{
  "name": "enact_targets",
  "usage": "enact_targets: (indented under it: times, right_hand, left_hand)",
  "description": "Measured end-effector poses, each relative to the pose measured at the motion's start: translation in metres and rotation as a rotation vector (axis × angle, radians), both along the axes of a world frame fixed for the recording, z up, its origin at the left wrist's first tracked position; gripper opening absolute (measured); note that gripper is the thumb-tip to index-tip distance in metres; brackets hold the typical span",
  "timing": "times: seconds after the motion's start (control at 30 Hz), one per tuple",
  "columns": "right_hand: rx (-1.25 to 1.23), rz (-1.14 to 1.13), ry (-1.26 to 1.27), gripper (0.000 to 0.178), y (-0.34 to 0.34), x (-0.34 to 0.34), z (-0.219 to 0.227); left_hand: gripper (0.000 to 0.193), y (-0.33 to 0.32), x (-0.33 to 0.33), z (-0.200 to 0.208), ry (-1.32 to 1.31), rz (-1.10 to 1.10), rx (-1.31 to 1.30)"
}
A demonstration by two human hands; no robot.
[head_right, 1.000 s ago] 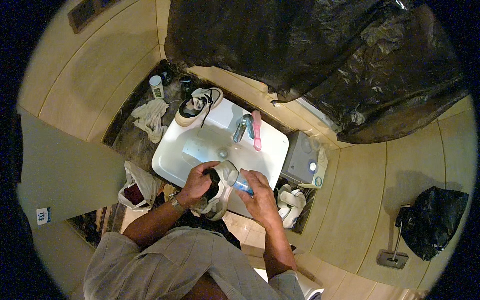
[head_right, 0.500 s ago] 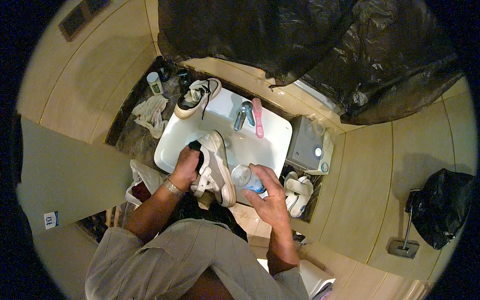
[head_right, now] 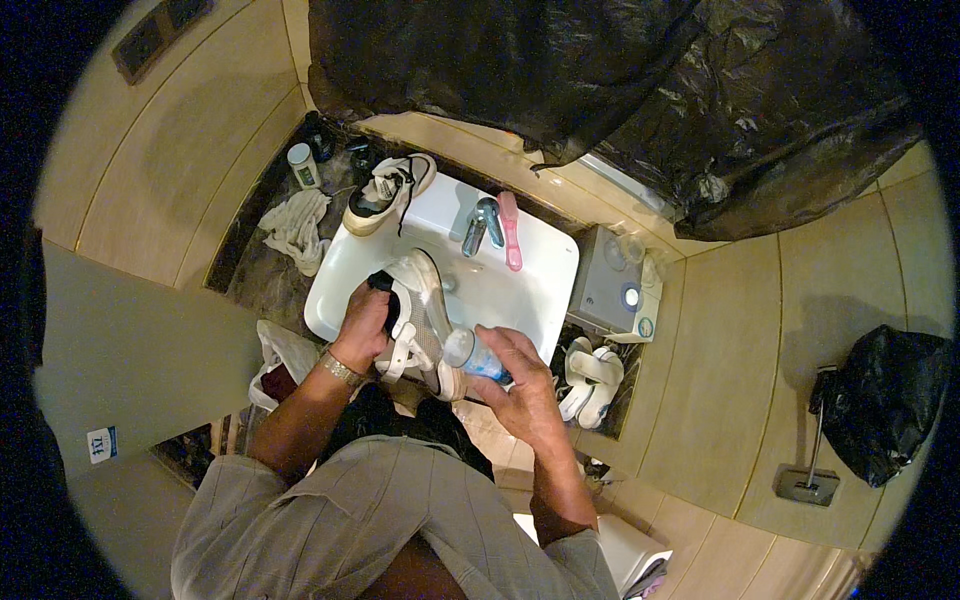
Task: The person cleans a white sneaker in a bathroom sink. They apply a liquid cleaning solution from a bottle to the shoe, then scrub the shoe with a brush. The person scrubs the upper, sides, and sole of the shoe.
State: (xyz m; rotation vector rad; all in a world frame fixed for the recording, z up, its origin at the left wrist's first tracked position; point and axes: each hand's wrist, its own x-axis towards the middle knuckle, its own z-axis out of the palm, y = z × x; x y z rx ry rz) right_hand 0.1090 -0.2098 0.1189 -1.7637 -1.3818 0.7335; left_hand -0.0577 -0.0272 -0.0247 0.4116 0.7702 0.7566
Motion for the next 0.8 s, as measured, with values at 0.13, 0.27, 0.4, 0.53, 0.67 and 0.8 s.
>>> enact_targets:
  times: [0.13,0.27,0.4,0.53,0.67,0.8]
  right_hand:
    - [-0.048,0.054,-0.110,0.057,0.015,0.000,-0.019]
    - [-0.051,0.006,-0.042,0.059,0.008,0.001,-0.028]
    - [-0.012,-0.012,0.129,0.062,0.000,0.007,-0.026]
    - [0.037,-0.021,0.012,0.063,-0.012,0.004,-0.014]
    - [0.040,-0.071,-0.071,0.061,-0.022,-0.005,-0.016]
    - [-0.053,-0.118,-0.104,0.058,-0.033,-0.001,-0.032]
  left_hand:
    - [0.028,-0.007,0.003,0.007,-0.023,-0.007,0.046]
    - [0.028,-0.007,0.001,0.002,-0.003,-0.025,0.004]
    - [0.025,0.001,-0.004,-0.010,0.022,0.023,-0.050]
    - [0.022,0.006,-0.011,-0.019,0.089,0.059,-0.103]
    - [0.021,0.010,-0.009,-0.021,0.065,0.132,-0.126]
    - [0.020,0.014,-0.005,-0.024,0.094,0.135,-0.111]
